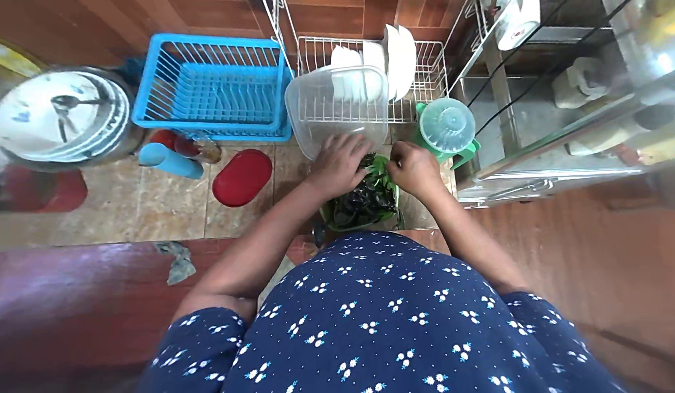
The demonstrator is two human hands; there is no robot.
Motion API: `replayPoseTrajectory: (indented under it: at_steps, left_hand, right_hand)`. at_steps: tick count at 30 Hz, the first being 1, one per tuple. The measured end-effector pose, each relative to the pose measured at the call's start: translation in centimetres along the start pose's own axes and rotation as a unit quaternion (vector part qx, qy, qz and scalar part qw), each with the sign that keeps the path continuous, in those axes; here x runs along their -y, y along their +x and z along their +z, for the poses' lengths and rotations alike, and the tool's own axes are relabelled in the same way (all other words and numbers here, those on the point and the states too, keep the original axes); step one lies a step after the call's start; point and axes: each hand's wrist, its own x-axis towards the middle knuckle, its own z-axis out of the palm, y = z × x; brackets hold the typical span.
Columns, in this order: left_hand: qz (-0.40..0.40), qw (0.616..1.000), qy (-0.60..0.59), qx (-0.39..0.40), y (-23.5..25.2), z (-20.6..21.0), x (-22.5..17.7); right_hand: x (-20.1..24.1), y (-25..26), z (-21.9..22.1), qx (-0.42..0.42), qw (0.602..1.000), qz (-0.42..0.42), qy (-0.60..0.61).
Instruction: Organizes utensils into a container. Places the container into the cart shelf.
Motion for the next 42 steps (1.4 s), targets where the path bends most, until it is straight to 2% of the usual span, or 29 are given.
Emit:
replayPoseTrajectory:
  at_steps: [2, 3, 6, 10, 16, 19, 24, 28, 34, 39, 42]
  left_hand:
    - [-0.002, 0.996, -0.025, 0.084, 2.3, -0.1, -0.3]
    - [0.007, 0.994, -0.030, 0.101, 3.1, 0.1, -0.4]
    - [0.018, 0.994, -0.027, 0.100, 4.0, 0.9, -0.5]
    - [-0.006, 0.995, -0.057, 0.083, 2.8, 0.1, 0.2]
    - [-0.037, 0.984, -0.098, 0.146, 2.6, -0.7, 0.2]
    - [-0.071, 0.983, -0.073, 0.156, 3.0, -0.6, -0.7]
    - [-0.082, 0.992, -0.041, 0.088, 2.7, 1.1, -1.1]
    - [-0.072, 0.993, -0.047, 0.083, 1.8, 0.7, -1.0]
    - [-0.001, 0.993, -0.061, 0.101, 1.5, 0.6, 0.1]
    - [0.012, 0.991, -0.007, 0.133, 1.5, -0.1, -0.4]
    - [0.045, 0.993, -0.020, 0.111, 1.3, 0.0, 0.3]
  right_hand:
    - [0.5, 0.2, 0.4, 0.030, 0.999, 0.024, -0.013]
    - [0.8, 0.2, 0.7, 0.048, 0.998, 0.036, -0.018]
    - [1.2, -0.1, 1.3, 0.110, 0.992, 0.059, -0.008]
    - [-0.5, 0.2, 1.8, 0.105, 0.987, 0.044, 0.110]
    - [0.2, 1.7, 2.9, 0.090, 0.993, 0.036, -0.060]
    - [-0.4, 2.2, 3.6, 0.052, 0.996, -0.001, -0.073]
    - [-0.9, 1.4, 0.7, -0.046, 0.999, -0.030, 0.006]
    - [-1.0, 0.9, -1.1, -0.045, 0.998, -0.032, -0.004]
    - [-1.4, 0.9, -0.4, -0.144, 0.975, -0.170, -0.005]
    - [-0.4, 0.3, -3.6, -0.256, 0.941, -0.213, 0.056]
    - [-0.7, 0.9, -3.3, -0.280, 0.929, -0.232, 0.070]
